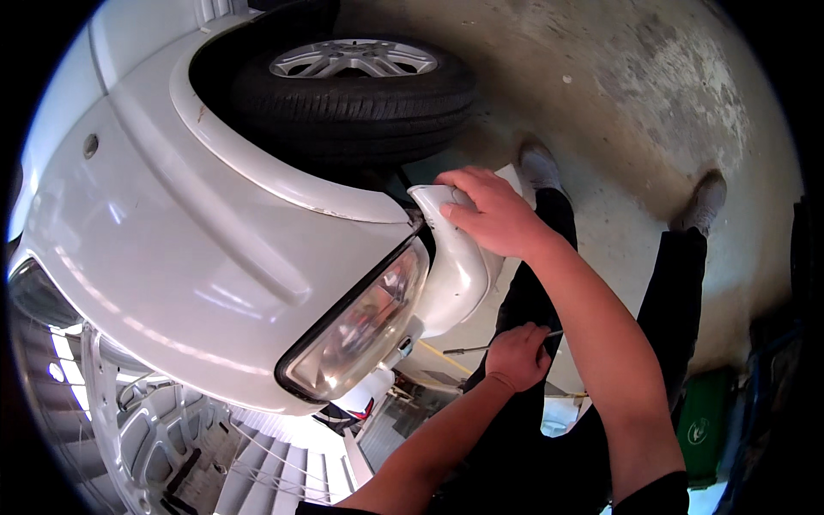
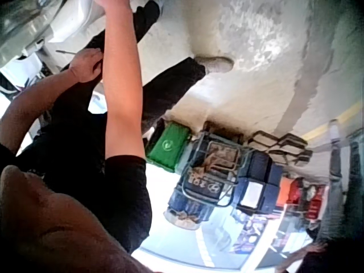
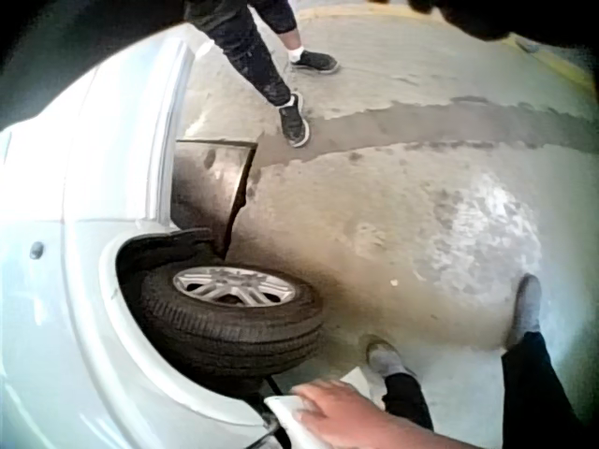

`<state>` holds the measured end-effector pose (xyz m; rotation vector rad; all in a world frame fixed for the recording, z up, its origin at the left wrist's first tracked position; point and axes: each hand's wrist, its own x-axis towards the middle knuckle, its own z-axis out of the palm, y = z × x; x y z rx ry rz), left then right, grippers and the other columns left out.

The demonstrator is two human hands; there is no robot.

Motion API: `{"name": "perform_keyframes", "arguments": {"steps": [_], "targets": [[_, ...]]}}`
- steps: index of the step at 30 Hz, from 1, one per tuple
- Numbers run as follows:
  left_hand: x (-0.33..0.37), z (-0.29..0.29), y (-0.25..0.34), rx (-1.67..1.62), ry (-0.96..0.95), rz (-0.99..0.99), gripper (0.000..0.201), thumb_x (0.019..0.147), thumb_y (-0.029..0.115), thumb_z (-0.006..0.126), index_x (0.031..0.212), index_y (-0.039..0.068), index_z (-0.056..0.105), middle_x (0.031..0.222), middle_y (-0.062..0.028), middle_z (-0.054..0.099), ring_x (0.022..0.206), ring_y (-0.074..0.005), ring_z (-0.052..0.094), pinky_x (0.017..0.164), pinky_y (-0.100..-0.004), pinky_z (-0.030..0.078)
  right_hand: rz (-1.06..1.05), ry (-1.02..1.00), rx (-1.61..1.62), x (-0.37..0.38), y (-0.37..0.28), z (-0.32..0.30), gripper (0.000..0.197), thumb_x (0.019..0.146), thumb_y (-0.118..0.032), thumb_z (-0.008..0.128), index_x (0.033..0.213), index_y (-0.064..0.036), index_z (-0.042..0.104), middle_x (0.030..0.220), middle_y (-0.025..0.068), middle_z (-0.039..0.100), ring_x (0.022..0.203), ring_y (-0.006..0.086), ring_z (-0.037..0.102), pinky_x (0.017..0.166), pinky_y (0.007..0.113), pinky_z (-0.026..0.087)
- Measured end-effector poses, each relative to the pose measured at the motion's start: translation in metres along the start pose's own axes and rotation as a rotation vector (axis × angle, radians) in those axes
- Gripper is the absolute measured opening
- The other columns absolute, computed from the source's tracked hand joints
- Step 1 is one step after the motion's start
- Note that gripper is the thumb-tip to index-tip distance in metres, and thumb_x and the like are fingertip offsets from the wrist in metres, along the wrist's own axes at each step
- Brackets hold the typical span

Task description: The person works on the front bumper of a white car in a garage. They use a screwdriver to pry and adjust the bumper near the headlight and wheel arch, then retrieve a spray bottle and a screwdriver from a workbench to continue the repair.

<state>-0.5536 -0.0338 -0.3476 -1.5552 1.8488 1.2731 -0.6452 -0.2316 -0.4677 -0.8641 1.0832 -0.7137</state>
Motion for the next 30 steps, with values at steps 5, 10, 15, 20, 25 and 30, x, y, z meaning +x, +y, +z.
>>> {"name": "perform_keyframes", "arguments": {"steps": [5, 10, 15, 20, 25, 30], "targets": [[0.002, 0.005, -0.002, 0.025, -0.029, 0.0, 0.034, 0.076, 0.014, 0.064, 0.11, 0.008, 0.064, 0.089, -0.011, 0.06, 0.08, -0.0326, 0.063, 0.068, -0.0448, 0.052, -0.007, -0.005, -0.002, 0.001, 0.005, 0.001, 0.043, 0.092, -0.031, 0.061, 0.129, -0.0096, 0.062, 0.123, 0.011, 0.063, 0.121, 0.0322, 0.054, 0.108, 0.042, 0.039], [0.007, 0.007, 0.005, 0.053, -0.075, -0.003, 0.038, 0.077, 0.013, 0.063, 0.114, 0.009, 0.064, 0.088, -0.0109, 0.06, 0.078, -0.0321, 0.062, 0.067, -0.0449, 0.052, -0.046, -0.01, -0.017, 0.004, 0.009, -0.002, 0.039, 0.093, -0.035, 0.061, 0.124, -0.0121, 0.065, 0.119, 0.01, 0.064, 0.118, 0.0314, 0.056, 0.106, 0.043, 0.04], [0.011, 0.01, 0.006, 0.048, -0.147, -0.036, 0.042, 0.077, 0.014, 0.063, 0.119, 0.01, 0.064, 0.084, -0.0108, 0.058, 0.076, -0.0321, 0.061, 0.065, -0.046, 0.05, -0.07, -0.124, -0.006, 0.019, 0.022, -0.011, 0.042, 0.089, -0.042, 0.061, 0.12, -0.0143, 0.069, 0.116, 0.0099, 0.066, 0.118, 0.0302, 0.056, 0.105, 0.043, 0.041], [0.015, 0.014, 0.007, 0.056, -0.191, -0.061, 0.043, 0.077, 0.012, 0.063, 0.12, 0.009, 0.064, 0.083, -0.0108, 0.058, 0.075, -0.032, 0.061, 0.064, -0.0455, 0.05, -0.074, -0.261, 0.069, 0.036, 0.034, -0.015, 0.047, 0.085, -0.045, 0.06, 0.119, -0.0149, 0.071, 0.117, 0.0094, 0.067, 0.121, 0.0281, 0.056, 0.105, 0.042, 0.042], [0.021, 0.013, 0.009, 0.09, -0.183, -0.11, 0.027, 0.076, 0.017, 0.072, 0.101, 0.01, 0.067, 0.089, -0.0101, 0.066, 0.078, -0.0329, 0.066, 0.064, -0.0441, 0.053, -0.137, -0.244, 0.079, 0.041, 0.045, -0.009, 0.047, 0.088, -0.046, 0.06, 0.121, -0.015, 0.071, 0.12, 0.0091, 0.067, 0.122, 0.0277, 0.056, 0.107, 0.043, 0.041], [0.025, 0.013, 0.015, 0.105, -0.22, -0.134, 0.027, 0.076, 0.017, 0.071, 0.102, 0.01, 0.067, 0.087, -0.0097, 0.066, 0.078, -0.0326, 0.066, 0.066, -0.0441, 0.053, -0.188, -0.195, 0.089, 0.04, 0.048, -0.004, 0.042, 0.091, -0.044, 0.059, 0.117, -0.0134, 0.073, 0.117, 0.0099, 0.067, 0.12, 0.028, 0.057, 0.106, 0.043, 0.041]]}}
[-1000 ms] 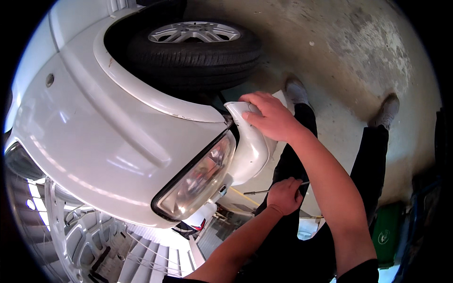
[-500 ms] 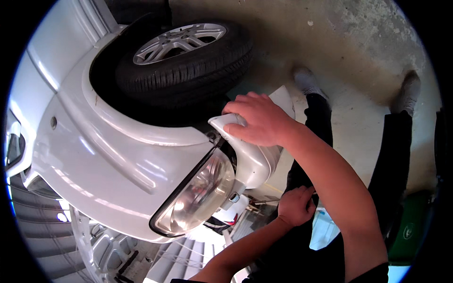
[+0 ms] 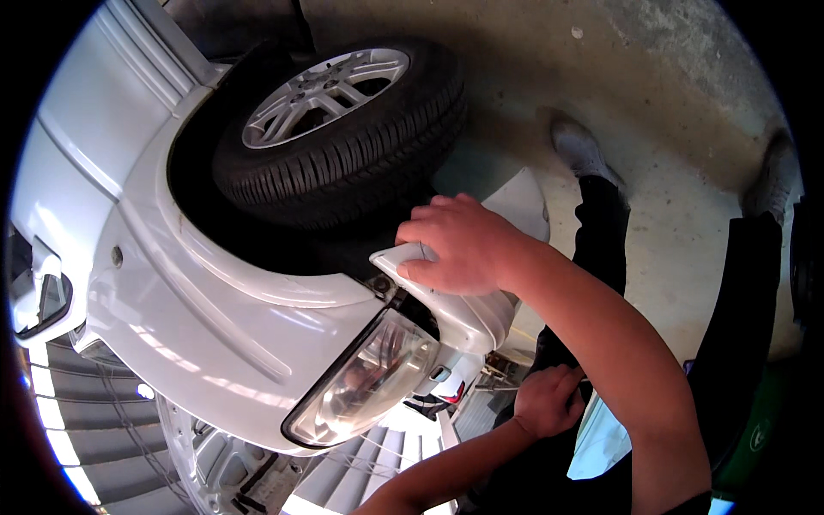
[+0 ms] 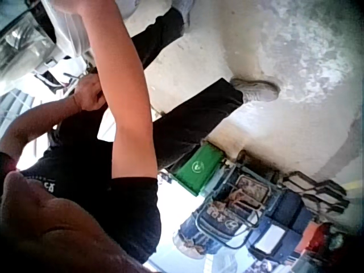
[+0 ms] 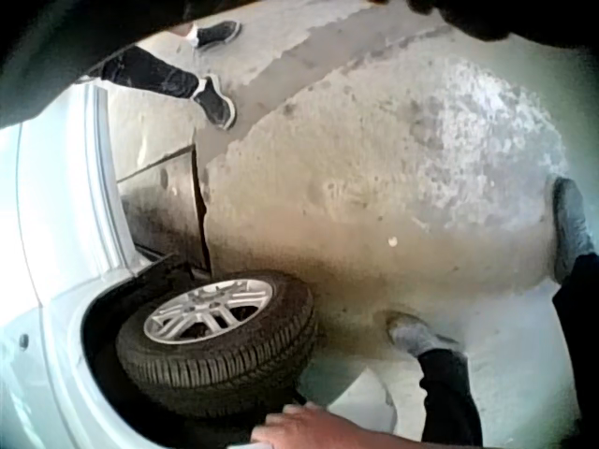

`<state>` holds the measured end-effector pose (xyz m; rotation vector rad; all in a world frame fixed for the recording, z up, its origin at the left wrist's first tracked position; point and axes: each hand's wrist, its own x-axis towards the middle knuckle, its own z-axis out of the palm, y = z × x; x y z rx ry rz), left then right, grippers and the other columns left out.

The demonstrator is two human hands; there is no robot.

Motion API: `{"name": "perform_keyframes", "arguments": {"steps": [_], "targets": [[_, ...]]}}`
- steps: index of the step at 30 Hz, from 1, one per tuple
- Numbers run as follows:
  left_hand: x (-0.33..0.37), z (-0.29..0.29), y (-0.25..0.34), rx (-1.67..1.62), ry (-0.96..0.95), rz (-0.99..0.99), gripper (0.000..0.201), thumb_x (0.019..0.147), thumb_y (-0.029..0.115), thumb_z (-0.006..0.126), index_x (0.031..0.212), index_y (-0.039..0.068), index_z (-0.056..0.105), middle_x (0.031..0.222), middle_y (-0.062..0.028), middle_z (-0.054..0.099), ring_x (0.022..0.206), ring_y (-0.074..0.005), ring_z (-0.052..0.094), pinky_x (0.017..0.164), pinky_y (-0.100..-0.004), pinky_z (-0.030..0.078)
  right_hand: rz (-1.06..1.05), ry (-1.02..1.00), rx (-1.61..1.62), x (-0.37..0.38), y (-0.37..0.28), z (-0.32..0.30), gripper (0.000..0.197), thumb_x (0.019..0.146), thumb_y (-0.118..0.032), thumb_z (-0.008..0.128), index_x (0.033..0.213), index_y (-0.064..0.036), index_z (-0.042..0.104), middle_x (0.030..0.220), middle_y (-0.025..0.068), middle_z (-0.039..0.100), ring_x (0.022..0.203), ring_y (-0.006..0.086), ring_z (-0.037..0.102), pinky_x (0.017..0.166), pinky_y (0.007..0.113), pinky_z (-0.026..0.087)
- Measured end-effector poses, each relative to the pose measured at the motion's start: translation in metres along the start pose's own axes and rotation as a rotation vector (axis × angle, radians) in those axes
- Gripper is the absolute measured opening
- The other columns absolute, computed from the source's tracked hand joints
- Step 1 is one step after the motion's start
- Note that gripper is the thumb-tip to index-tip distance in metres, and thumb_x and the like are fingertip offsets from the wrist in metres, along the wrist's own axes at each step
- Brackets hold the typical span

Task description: The person works on the front bumper of a white car in a garage. They use a screwdriver to pry and adjust the bumper near the headlight and wheel arch, then retrieve a spray bottle and a screwdriver from a workbench to continue the repair.

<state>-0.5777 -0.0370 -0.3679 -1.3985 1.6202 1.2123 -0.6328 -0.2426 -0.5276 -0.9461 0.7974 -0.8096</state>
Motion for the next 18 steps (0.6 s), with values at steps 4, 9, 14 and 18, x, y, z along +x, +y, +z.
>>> {"name": "perform_keyframes", "arguments": {"steps": [4, 9, 14, 18], "targets": [[0.0, 0.0, 0.001, 0.006, 0.021, 0.013, 0.029, 0.077, 0.019, 0.072, 0.104, 0.011, 0.068, 0.09, -0.0101, 0.068, 0.08, -0.0327, 0.067, 0.069, -0.044, 0.054, -0.058, 0.081, 0.07, -0.005, 0.002, 0.005, 0.032, 0.095, -0.035, 0.057, 0.11, -0.0129, 0.074, 0.11, 0.009, 0.065, 0.114, 0.0286, 0.056, 0.102, 0.045, 0.042], [-0.001, -0.006, -0.001, 0.0, 0.055, 0.063, 0.031, 0.078, 0.024, 0.074, 0.106, 0.01, 0.069, 0.095, -0.0103, 0.069, 0.085, -0.0321, 0.068, 0.074, -0.0438, 0.055, -0.096, 0.195, 0.069, -0.005, -0.009, 0.018, 0.023, 0.097, -0.028, 0.058, 0.103, -0.013, 0.075, 0.104, 0.0076, 0.06, 0.106, 0.0279, 0.055, 0.095, 0.044, 0.042], [-0.002, -0.011, -0.004, -0.008, 0.045, 0.044, 0.028, 0.078, 0.024, 0.073, 0.102, 0.01, 0.07, 0.094, -0.0099, 0.069, 0.083, -0.0319, 0.068, 0.074, -0.0438, 0.055, -0.103, 0.19, 0.057, -0.002, -0.023, 0.021, 0.022, 0.098, -0.027, 0.058, 0.101, -0.0133, 0.075, 0.101, 0.0069, 0.059, 0.104, 0.0269, 0.053, 0.094, 0.042, 0.04], [-0.001, -0.017, -0.005, -0.01, 0.079, 0.062, 0.027, 0.077, 0.022, 0.073, 0.1, 0.009, 0.069, 0.093, -0.0101, 0.069, 0.082, -0.0318, 0.067, 0.073, -0.0437, 0.055, -0.102, 0.194, 0.052, 0.001, -0.027, 0.023, 0.023, 0.1, -0.028, 0.057, 0.1, -0.0135, 0.075, 0.1, 0.0061, 0.059, 0.103, 0.0264, 0.053, 0.094, 0.041, 0.04]]}}
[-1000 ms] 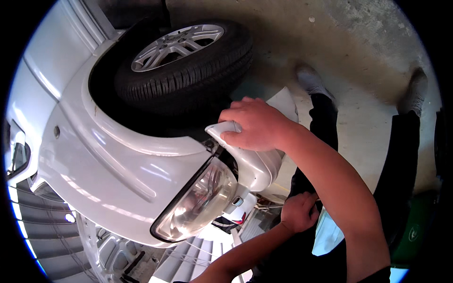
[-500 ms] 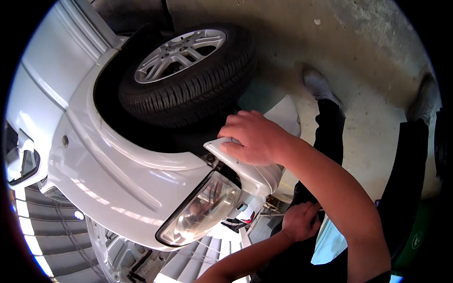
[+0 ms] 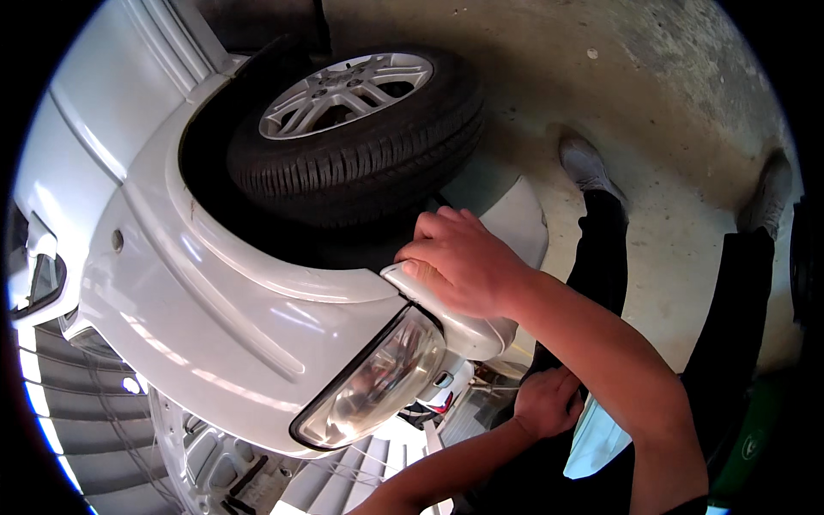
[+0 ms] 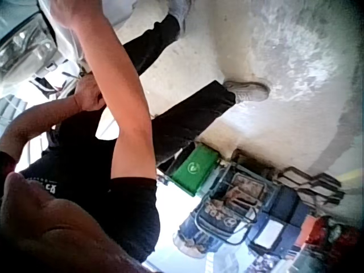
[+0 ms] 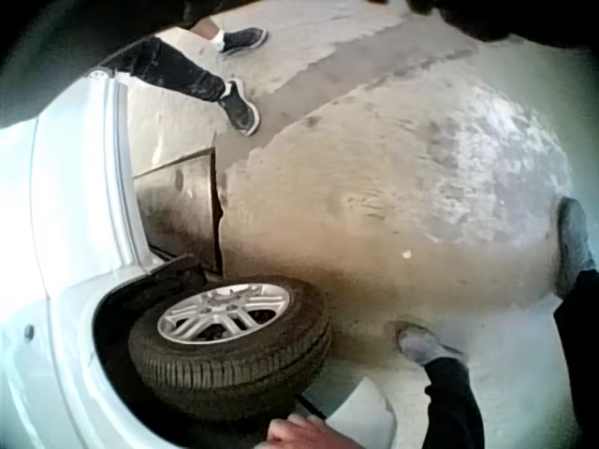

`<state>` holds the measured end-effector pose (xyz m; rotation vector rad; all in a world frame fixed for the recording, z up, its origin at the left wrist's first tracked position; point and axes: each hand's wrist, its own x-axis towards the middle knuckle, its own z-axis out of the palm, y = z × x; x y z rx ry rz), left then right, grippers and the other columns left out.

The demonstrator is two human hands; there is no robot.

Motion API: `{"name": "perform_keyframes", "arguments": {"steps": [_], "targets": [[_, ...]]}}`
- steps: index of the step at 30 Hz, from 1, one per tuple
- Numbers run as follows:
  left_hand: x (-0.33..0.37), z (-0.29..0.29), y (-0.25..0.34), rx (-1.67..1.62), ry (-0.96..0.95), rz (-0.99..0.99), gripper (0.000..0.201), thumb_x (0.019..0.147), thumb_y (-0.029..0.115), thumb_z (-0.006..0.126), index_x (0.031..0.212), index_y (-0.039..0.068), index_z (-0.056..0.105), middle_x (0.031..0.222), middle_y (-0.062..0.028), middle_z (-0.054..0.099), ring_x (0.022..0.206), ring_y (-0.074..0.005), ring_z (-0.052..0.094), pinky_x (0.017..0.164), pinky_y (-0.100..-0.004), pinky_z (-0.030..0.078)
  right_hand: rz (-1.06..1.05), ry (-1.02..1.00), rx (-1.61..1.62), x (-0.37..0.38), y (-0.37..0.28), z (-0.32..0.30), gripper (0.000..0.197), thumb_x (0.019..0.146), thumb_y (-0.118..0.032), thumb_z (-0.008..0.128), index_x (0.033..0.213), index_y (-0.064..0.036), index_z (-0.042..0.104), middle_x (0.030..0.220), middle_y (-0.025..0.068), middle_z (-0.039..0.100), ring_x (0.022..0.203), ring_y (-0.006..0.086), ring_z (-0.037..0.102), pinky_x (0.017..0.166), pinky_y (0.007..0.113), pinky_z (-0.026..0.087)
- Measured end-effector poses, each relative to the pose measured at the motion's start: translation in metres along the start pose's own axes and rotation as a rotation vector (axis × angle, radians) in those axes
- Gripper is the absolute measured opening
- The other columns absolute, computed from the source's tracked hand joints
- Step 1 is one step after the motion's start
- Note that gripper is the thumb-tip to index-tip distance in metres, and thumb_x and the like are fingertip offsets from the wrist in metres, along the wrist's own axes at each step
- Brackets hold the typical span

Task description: The person works on the front bumper of a white car in a garage. They use a screwdriver to pry and adjust the bumper near the headlight and wheel arch, then retrieve a spray bottle and a screwdriver from a workbench to continue the repair.

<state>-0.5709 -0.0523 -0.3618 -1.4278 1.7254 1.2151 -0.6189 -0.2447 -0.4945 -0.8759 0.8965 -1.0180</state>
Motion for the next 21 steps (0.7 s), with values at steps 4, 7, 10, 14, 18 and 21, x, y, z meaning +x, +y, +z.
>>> {"name": "perform_keyframes", "arguments": {"steps": [4, 7, 10, 14, 18, 21], "targets": [[-0.002, -0.004, -0.001, -0.025, -0.002, 0.001, 0.027, 0.077, 0.022, 0.073, 0.1, 0.009, 0.069, 0.092, -0.0108, 0.068, 0.081, -0.0321, 0.067, 0.073, -0.044, 0.054, 0.017, -0.022, -0.017, 0.007, -0.006, 0.004, 0.024, 0.101, -0.028, 0.056, 0.1, -0.0138, 0.075, 0.097, 0.0058, 0.058, 0.102, 0.0263, 0.053, 0.093, 0.041, 0.04], [-0.001, -0.004, -0.004, -0.033, 0.016, 0.03, 0.027, 0.076, 0.019, 0.07, 0.101, 0.008, 0.068, 0.093, -0.0117, 0.067, 0.08, -0.0322, 0.066, 0.072, -0.0442, 0.053, 0.015, -0.016, -0.011, 0.006, -0.008, 0.002, 0.023, 0.102, -0.027, 0.055, 0.1, -0.0137, 0.074, 0.096, 0.006, 0.058, 0.101, 0.0267, 0.053, 0.092, 0.042, 0.04], [0.002, -0.009, -0.007, -0.043, -0.009, 0.061, 0.028, 0.074, 0.012, 0.065, 0.101, 0.006, 0.065, 0.095, -0.0124, 0.064, 0.077, -0.0325, 0.063, 0.068, -0.0445, 0.051, 0.022, -0.014, -0.053, 0.009, -0.008, 0.002, 0.023, 0.102, -0.027, 0.054, 0.101, -0.0136, 0.072, 0.096, 0.0064, 0.058, 0.101, 0.0269, 0.053, 0.092, 0.042, 0.04], [-0.001, -0.011, -0.003, -0.022, -0.035, 0.031, 0.026, 0.075, 0.012, 0.065, 0.1, 0.006, 0.064, 0.093, -0.0128, 0.064, 0.076, -0.0335, 0.063, 0.067, -0.0455, 0.05, 0.042, -0.046, -0.082, 0.011, -0.01, 0.006, 0.023, 0.102, -0.028, 0.053, 0.102, -0.0143, 0.071, 0.097, 0.0067, 0.058, 0.102, 0.0269, 0.053, 0.092, 0.042, 0.039], [0.001, -0.014, -0.002, -0.047, 0.034, 0.076, 0.028, 0.074, 0.014, 0.065, 0.101, 0.006, 0.064, 0.096, -0.0122, 0.064, 0.078, -0.0328, 0.063, 0.069, -0.0454, 0.051, 0.05, -0.052, -0.089, 0.008, -0.01, 0.006, 0.023, 0.103, -0.03, 0.051, 0.103, -0.0155, 0.07, 0.097, 0.0062, 0.058, 0.102, 0.0269, 0.053, 0.092, 0.042, 0.039], [0.0, -0.019, -0.003, -0.036, -0.025, 0.032, 0.032, 0.078, 0.023, 0.068, 0.105, 0.007, 0.065, 0.099, -0.0138, 0.066, 0.085, -0.0343, 0.065, 0.074, -0.0467, 0.052, 0.04, -0.032, -0.139, 0.011, -0.009, 0.005, 0.024, 0.104, -0.03, 0.05, 0.105, -0.0161, 0.069, 0.098, 0.0051, 0.058, 0.103, 0.0262, 0.053, 0.092, 0.042, 0.038]]}}
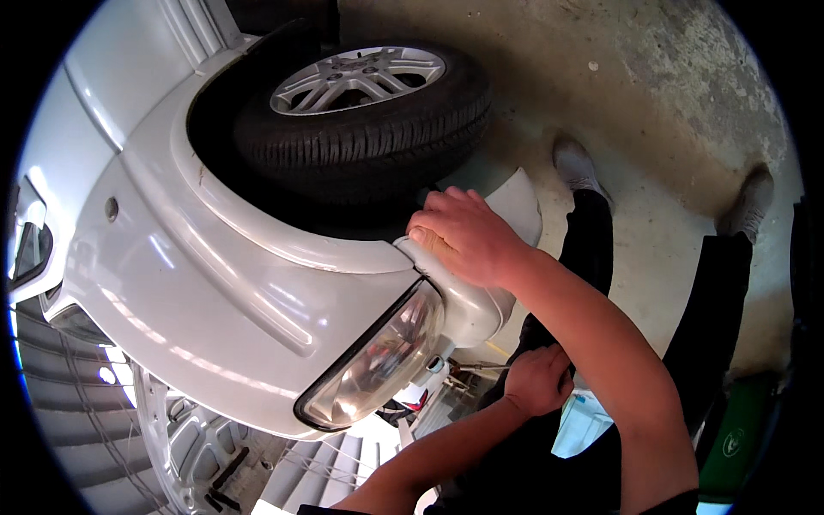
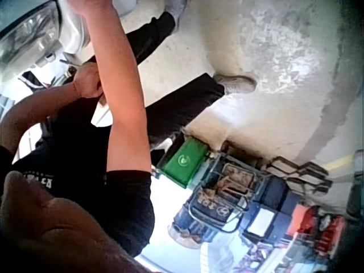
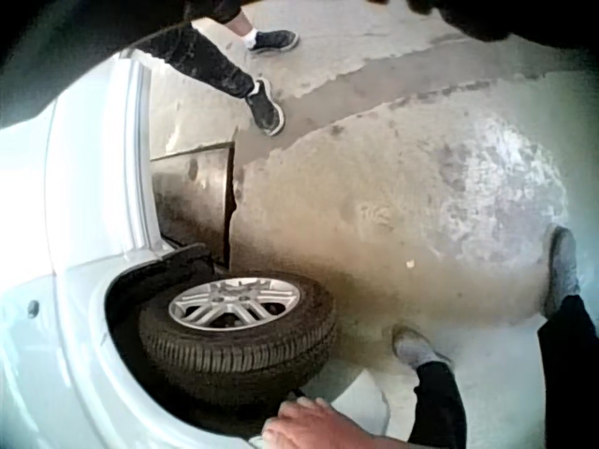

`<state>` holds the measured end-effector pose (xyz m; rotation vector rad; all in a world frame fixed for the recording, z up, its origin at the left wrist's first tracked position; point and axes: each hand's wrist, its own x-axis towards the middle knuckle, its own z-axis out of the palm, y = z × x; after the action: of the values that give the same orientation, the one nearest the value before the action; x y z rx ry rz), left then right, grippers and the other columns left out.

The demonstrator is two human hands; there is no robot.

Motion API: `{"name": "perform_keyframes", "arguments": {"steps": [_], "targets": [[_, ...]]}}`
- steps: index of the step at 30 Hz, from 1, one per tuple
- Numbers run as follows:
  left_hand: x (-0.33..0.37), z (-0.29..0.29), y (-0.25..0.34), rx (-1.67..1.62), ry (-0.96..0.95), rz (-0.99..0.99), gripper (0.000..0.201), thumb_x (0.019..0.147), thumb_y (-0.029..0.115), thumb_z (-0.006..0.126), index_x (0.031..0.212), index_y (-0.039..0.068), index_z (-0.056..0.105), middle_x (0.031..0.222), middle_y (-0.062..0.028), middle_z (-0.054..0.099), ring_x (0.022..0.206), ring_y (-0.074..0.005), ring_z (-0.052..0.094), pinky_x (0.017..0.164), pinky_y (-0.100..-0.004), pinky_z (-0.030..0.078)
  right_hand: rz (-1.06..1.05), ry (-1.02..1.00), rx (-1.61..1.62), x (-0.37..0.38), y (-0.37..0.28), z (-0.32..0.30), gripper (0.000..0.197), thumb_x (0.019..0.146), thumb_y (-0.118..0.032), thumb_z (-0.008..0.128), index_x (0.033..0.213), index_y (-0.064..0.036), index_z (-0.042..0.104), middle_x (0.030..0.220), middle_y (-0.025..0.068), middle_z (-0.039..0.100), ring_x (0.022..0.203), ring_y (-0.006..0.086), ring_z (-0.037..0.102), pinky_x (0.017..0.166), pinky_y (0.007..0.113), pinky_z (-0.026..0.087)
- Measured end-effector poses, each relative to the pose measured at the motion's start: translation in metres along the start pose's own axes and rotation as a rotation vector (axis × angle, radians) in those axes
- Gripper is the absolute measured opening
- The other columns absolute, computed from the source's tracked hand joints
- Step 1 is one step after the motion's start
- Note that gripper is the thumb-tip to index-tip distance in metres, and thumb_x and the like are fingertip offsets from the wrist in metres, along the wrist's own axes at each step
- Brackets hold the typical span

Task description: The person works on the front bumper of a white car in a garage. They use a screwdriver to pry and adjust the bumper near the headlight and wheel arch, then retrieve a spray bottle and a screwdriver from a workbench to continue the repair.

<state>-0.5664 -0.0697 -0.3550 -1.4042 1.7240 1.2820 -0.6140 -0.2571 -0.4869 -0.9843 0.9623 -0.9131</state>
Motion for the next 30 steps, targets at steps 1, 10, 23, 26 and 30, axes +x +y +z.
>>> {"name": "perform_keyframes", "arguments": {"steps": [1, 10, 23, 26, 30], "targets": [[-0.001, -0.001, 0.0, 0.005, -0.036, -0.027, 0.034, 0.08, 0.028, 0.07, 0.107, 0.007, 0.066, 0.1, -0.0147, 0.067, 0.089, -0.0351, 0.066, 0.076, -0.0475, 0.053, 0.004, -0.009, 0.003, -0.002, 0.0, 0.001, 0.024, 0.104, -0.03, 0.05, 0.105, -0.0162, 0.069, 0.098, 0.0049, 0.058, 0.103, 0.0261, 0.053, 0.093, 0.042, 0.038], [-0.005, 0.008, -0.004, -0.004, 0.04, 0.038, 0.036, 0.08, 0.026, 0.069, 0.11, 0.007, 0.065, 0.1, -0.0135, 0.067, 0.089, -0.0349, 0.066, 0.075, -0.0469, 0.053, 0.044, 0.017, -0.023, -0.006, 0.0, 0.005, 0.026, 0.104, -0.031, 0.049, 0.109, -0.0151, 0.069, 0.103, 0.0057, 0.061, 0.106, 0.0281, 0.054, 0.094, 0.043, 0.036], [-0.008, 0.016, 0.002, -0.02, 0.139, 0.06, 0.034, 0.078, 0.018, 0.067, 0.109, 0.007, 0.063, 0.096, -0.0116, 0.064, 0.08, -0.0329, 0.064, 0.069, -0.044, 0.053, 0.105, -0.028, -0.091, -0.01, 0.01, -0.011, 0.028, 0.104, -0.03, 0.049, 0.113, -0.0119, 0.069, 0.106, 0.0088, 0.064, 0.106, 0.0301, 0.056, 0.099, 0.045, 0.038], [-0.011, 0.016, 0.001, -0.021, 0.127, 0.061, 0.035, 0.076, 0.015, 0.065, 0.11, 0.007, 0.063, 0.093, -0.011, 0.062, 0.079, -0.0321, 0.064, 0.068, -0.0434, 0.053, 0.111, -0.033, -0.069, -0.012, 0.01, -0.011, 0.028, 0.104, -0.03, 0.049, 0.113, -0.0115, 0.068, 0.106, 0.0089, 0.064, 0.106, 0.0302, 0.057, 0.099, 0.045, 0.039], [-0.011, 0.013, 0.002, -0.013, 0.146, 0.055, 0.034, 0.075, 0.015, 0.065, 0.108, 0.008, 0.064, 0.089, -0.0106, 0.06, 0.078, -0.0312, 0.063, 0.067, -0.0435, 0.052, 0.122, -0.023, -0.04, -0.011, 0.011, -0.008, 0.027, 0.104, -0.029, 0.05, 0.112, -0.0103, 0.068, 0.106, 0.0092, 0.065, 0.107, 0.031, 0.057, 0.099, 0.044, 0.039]]}}
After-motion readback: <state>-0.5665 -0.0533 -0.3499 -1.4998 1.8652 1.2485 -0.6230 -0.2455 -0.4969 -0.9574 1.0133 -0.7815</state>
